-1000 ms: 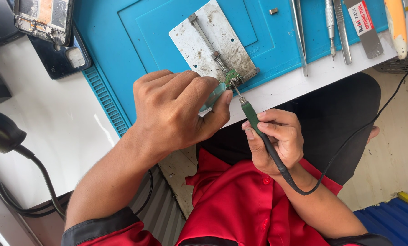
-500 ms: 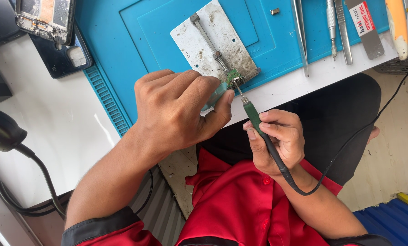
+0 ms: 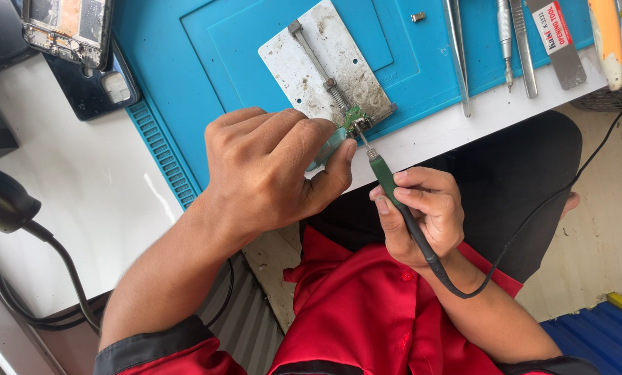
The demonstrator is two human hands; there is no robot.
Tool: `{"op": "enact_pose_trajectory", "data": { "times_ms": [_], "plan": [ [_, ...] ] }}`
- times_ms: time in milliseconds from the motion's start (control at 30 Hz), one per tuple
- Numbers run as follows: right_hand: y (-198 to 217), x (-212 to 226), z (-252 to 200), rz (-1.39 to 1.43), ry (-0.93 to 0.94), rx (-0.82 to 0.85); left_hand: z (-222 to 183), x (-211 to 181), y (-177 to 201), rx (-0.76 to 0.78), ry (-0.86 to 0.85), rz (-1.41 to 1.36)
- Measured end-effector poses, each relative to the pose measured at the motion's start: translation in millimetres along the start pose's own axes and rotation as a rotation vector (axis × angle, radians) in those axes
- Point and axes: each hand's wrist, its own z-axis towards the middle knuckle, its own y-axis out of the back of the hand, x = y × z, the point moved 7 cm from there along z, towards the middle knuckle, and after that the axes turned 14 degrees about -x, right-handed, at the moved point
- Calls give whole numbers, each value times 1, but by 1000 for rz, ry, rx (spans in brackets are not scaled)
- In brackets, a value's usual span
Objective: Soldering a small component onto a mobile phone circuit board at a repair station.
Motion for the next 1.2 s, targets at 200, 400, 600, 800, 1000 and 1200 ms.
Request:
{"op": "enact_pose_trajectory", "data": {
  "times_ms": [200,400,600,800,1000,1200],
  "plan": [
    [0,-3,-4,-5,0,42,0,0,0,-15,30,-34],
    [-2,0,-1,32,5,45,1,0,3,-28,46,-56],
    [-1,1,1,146,-28,39,2,0,5,-31,35,-39],
    [7,-1,1,118,6,-82,0,2,4,-43,54,-40],
    [9,2,4,133,16,-106,-4,11,-4,31,156,2],
    [10,-4,0,198,-48,-126,-2,26,-12,224,509,-168]
  ]
}}
